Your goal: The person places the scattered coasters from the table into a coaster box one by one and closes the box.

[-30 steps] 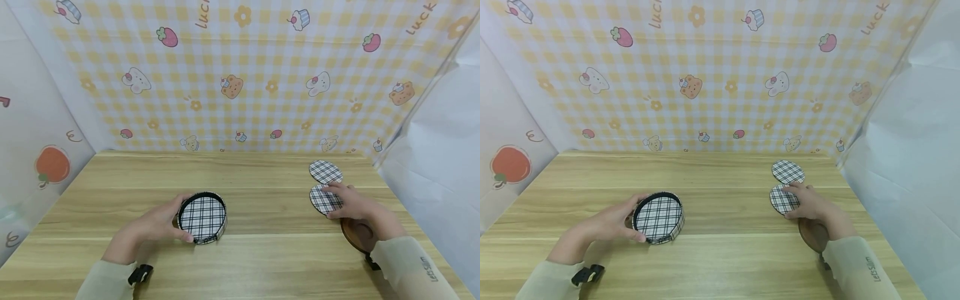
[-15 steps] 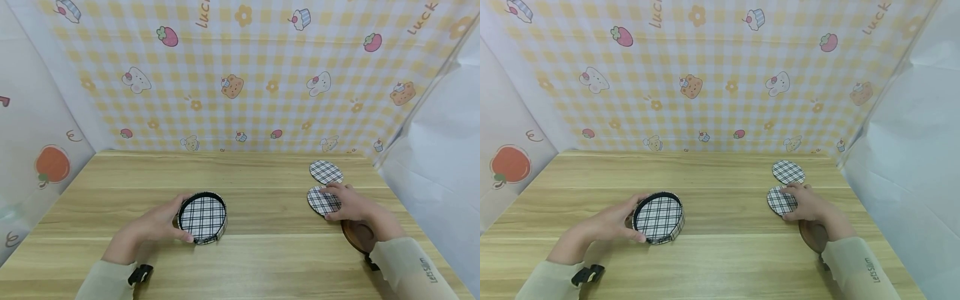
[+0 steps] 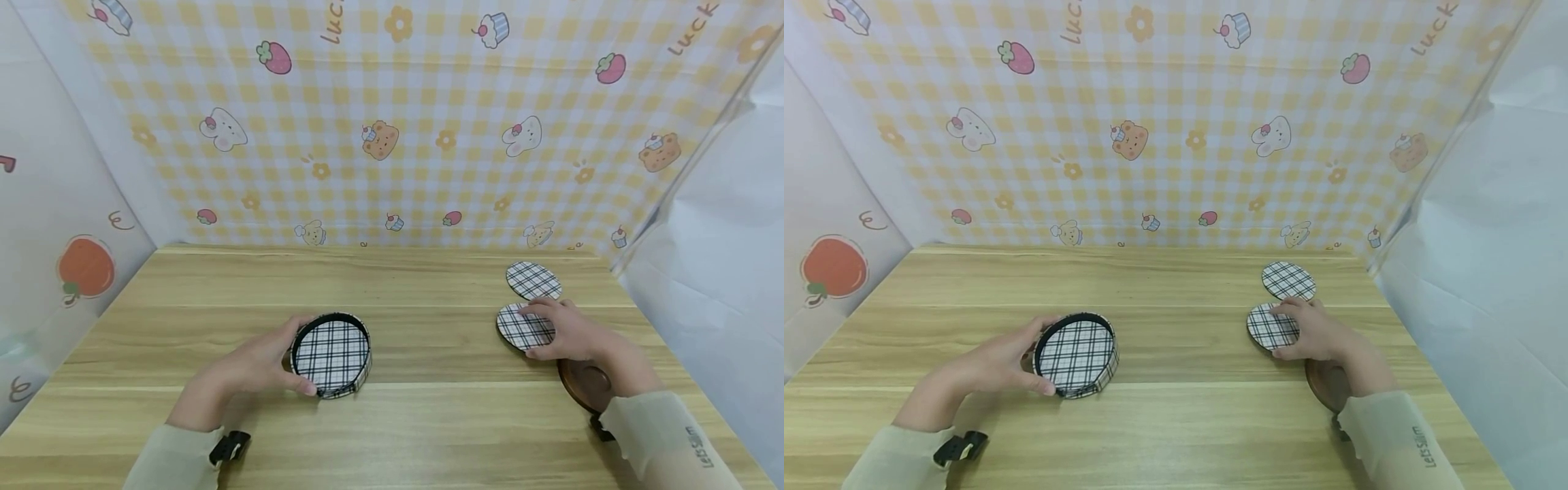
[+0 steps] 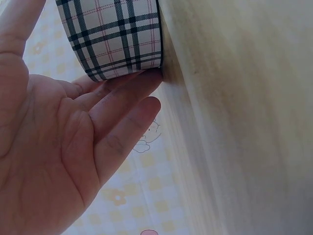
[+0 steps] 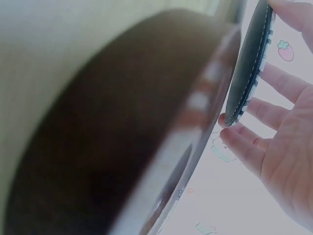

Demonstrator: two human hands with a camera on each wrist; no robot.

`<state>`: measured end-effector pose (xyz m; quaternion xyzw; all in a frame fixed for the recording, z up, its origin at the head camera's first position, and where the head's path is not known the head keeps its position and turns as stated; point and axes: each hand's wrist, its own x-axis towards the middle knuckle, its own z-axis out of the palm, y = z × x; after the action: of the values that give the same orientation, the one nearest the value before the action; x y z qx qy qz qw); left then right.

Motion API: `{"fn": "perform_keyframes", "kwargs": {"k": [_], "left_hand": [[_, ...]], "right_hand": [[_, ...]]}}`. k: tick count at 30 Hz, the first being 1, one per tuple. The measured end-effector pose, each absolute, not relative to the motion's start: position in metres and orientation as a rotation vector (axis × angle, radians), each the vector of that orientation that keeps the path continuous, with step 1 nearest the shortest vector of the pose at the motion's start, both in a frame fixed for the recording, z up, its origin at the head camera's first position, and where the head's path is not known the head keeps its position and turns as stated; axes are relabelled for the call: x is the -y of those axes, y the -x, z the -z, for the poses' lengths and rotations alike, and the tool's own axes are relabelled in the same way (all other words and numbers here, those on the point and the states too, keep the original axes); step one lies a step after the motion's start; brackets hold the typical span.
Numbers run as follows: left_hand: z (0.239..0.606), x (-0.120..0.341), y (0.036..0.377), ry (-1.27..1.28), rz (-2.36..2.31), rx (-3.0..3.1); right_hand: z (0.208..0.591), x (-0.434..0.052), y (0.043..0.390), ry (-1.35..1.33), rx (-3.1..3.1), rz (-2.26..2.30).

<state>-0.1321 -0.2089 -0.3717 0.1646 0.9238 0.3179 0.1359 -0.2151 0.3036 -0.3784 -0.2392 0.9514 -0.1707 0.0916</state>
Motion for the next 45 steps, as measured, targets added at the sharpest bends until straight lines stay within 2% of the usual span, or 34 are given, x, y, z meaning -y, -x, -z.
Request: {"fn": "perform_keyframes", "kwargs": {"k": [21,45], "left_hand": [[0.372,0.209,0.132,-0.468,-0.956,-2.645],[0.372,0.209,0.133,-0.485,-0.922,-2.669]], "right_hand": [[0.376,-0.281,0.215,0.815,-2.861,0.548],[0.367,-0.217,0.223,0.846,-2.793,0.566]]}}
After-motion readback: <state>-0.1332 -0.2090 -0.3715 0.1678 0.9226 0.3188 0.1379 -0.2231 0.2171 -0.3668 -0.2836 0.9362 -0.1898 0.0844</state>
